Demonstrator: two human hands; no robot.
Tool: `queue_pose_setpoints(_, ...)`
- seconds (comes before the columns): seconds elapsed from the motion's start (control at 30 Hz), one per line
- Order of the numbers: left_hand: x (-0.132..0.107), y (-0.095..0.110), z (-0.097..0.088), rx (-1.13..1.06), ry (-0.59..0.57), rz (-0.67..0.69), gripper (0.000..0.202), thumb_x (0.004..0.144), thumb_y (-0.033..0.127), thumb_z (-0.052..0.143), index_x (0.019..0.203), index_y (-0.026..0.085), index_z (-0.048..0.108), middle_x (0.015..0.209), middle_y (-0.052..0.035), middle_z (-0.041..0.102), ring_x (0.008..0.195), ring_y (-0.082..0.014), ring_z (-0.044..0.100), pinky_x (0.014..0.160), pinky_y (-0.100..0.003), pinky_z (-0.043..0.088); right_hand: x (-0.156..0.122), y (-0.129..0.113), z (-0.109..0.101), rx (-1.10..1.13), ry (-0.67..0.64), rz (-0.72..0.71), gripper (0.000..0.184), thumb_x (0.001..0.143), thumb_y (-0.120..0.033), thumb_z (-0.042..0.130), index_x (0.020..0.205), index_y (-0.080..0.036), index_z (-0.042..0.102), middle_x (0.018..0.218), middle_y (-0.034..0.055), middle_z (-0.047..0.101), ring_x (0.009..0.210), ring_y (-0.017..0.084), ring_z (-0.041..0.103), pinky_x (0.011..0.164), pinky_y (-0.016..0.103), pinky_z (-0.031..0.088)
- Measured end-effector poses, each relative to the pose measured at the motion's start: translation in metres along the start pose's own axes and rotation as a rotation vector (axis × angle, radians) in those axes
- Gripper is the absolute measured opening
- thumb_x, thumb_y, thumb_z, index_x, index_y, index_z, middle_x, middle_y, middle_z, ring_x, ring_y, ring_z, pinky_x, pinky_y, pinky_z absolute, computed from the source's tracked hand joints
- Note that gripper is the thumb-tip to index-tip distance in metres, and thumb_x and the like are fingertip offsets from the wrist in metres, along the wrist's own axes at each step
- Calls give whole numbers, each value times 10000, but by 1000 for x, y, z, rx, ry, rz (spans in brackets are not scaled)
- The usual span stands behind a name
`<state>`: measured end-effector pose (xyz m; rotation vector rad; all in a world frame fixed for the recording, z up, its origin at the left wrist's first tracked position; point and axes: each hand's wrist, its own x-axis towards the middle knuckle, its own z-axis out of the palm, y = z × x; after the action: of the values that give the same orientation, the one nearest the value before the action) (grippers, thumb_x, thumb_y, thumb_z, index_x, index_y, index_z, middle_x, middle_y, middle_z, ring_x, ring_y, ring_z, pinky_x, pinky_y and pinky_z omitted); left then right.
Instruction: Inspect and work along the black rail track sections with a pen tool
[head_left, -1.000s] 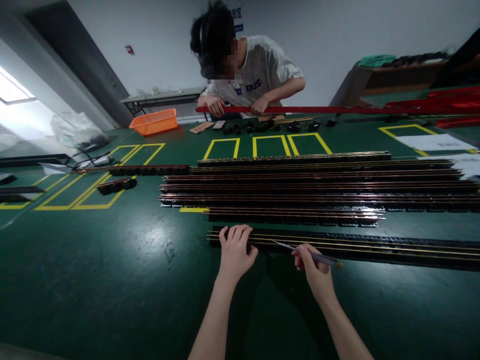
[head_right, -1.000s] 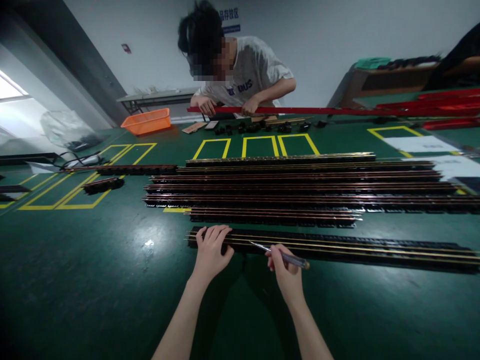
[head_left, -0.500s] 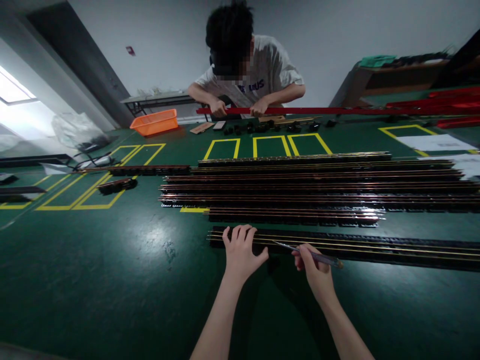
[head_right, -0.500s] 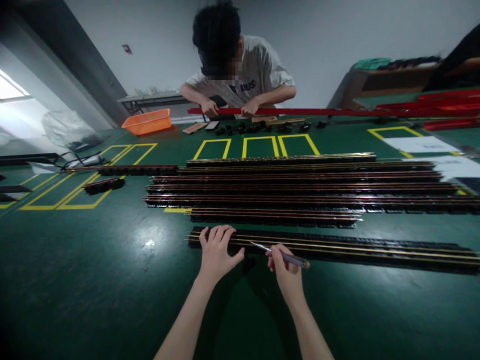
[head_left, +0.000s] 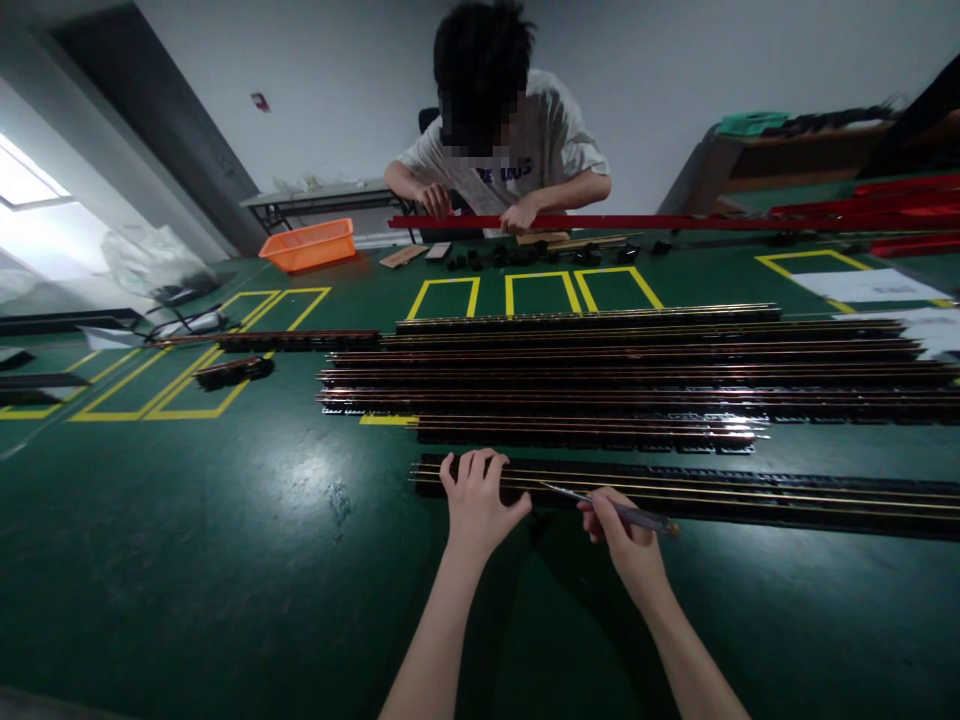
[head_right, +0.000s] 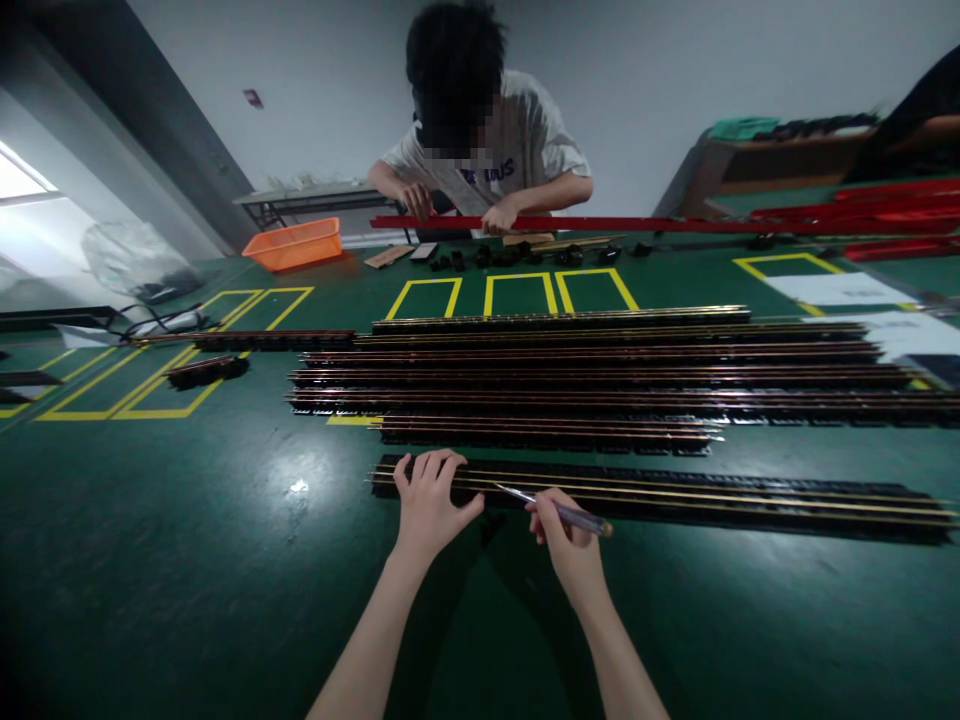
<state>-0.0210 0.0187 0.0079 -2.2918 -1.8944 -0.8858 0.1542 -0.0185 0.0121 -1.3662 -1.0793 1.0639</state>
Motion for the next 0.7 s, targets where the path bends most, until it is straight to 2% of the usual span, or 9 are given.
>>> queue_pose_setpoints(0.17,1,-1,-1,-27,-5,-4,280,702,399,590,911,213,584,980,-63,635,981,-266,534,990,-520,247,-1,0,1,-2,20,-4,362,796,-500,544,657,-176,625,539,-4,530,492,120,489,464,224,388)
queue_pose_setpoints(0.7,0,-1,-2,-23,-28,-1,288,723,413,565,933,216,581,989,-55,626,992,-257,527,989,-508,258,-2,1,3,58,253,35,408,745,-559,572,632,-169,610,492,-8,522,439,105,469,403,210,378)
